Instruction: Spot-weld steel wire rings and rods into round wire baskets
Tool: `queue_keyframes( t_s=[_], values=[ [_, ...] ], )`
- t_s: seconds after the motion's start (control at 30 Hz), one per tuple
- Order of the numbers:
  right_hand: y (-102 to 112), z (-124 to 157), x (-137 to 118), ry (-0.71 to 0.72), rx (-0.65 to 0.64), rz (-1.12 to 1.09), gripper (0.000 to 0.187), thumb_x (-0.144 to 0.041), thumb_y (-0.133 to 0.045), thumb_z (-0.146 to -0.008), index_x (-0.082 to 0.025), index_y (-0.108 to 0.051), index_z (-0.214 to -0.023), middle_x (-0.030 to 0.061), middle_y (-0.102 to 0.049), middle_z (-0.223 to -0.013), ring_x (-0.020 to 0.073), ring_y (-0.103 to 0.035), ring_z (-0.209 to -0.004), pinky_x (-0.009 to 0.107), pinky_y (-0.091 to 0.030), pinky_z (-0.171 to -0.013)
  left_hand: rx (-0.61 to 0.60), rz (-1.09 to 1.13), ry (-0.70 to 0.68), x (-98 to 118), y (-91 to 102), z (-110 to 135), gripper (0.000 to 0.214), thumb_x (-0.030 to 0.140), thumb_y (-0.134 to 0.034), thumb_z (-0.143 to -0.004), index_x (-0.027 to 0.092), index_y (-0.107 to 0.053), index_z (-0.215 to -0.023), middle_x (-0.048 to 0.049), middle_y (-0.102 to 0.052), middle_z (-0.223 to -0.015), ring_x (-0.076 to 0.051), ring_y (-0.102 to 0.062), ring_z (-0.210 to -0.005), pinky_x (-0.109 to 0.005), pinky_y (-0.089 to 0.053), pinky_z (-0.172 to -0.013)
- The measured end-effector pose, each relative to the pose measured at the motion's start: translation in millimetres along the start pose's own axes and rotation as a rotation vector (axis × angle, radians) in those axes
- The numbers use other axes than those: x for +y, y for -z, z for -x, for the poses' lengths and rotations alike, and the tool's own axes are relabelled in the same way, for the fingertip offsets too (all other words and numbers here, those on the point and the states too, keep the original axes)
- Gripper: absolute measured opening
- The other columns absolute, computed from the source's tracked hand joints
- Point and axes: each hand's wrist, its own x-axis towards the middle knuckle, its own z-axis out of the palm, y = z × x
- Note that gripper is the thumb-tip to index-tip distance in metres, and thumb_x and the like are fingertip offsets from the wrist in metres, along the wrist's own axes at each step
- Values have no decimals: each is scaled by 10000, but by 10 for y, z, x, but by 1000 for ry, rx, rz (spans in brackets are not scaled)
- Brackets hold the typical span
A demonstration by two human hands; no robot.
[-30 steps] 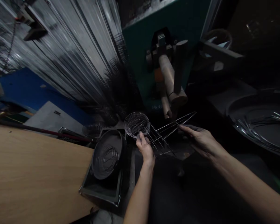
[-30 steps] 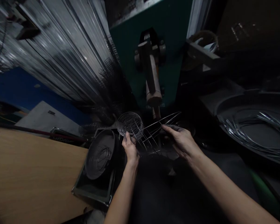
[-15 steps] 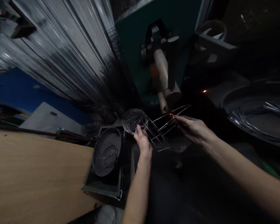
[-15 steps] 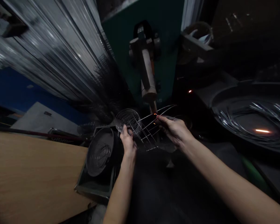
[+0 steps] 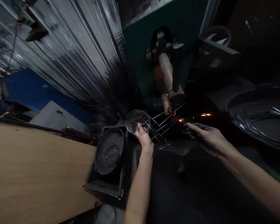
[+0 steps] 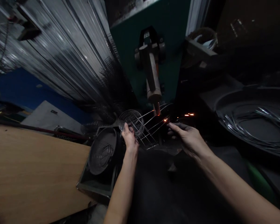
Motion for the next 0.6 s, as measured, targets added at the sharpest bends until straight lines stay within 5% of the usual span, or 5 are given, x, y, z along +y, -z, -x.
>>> queue_keyframes(
  t_s=[0.1, 0.27, 0.47, 0.53, 0.6],
  values=[
    [-60, 290, -47, 255, -137, 322, 113, -295, -754, -715, -188, -733, -748, 26, -662, -667, 119, -585, -566, 180, -488, -494, -9, -23, -25, 6, 21, 29, 373, 522, -545, -837, 173, -493, -716, 87, -302, -520, -52, -278, -453, -190, -256, -459],
    [-278, 426, -164, 608, -250, 621, 141, -230, -764, -665, -252, -762, -804, 16, -712, -885, 223, -647, -871, 321, -511, -868, -124, -196, -148, -114, 390, 354, 429, 574, -600, -786, 177, -508, -653, 68, -332, -533, -61, -274, -473, -204, -237, -478],
    [-106, 18, 60, 247, -355, 684, 62, -259, -758, -699, -201, -737, -691, 14, -702, -733, 192, -647, -706, 240, -514, -637, -600, -440, -270, -315, 1015, 728, 334, 515, -736, -682, 201, -644, -617, -57, -595, -680, -190, -551, -752, -318, -422, -832],
    [51, 1, 273, 181, -351, 617, 59, -248, -752, -699, -197, -742, -727, 15, -716, -798, 198, -660, -759, 244, -524, -670, -520, -372, -202, -329, 1116, 674, 361, 559, -719, -680, 208, -685, -757, -99, -656, -897, -241, -575, -968, -362, -383, -974],
    [209, 42, 529, 166, -329, 616, 74, -217, -755, -674, -211, -748, -747, 15, -723, -868, 226, -666, -866, 294, -530, -803, -282, -236, 54, -324, 1149, 546, 464, 620, -603, -761, 187, -667, -917, -123, -648, -1023, -244, -581, -1044, -370, -392, -986]
  ],
)
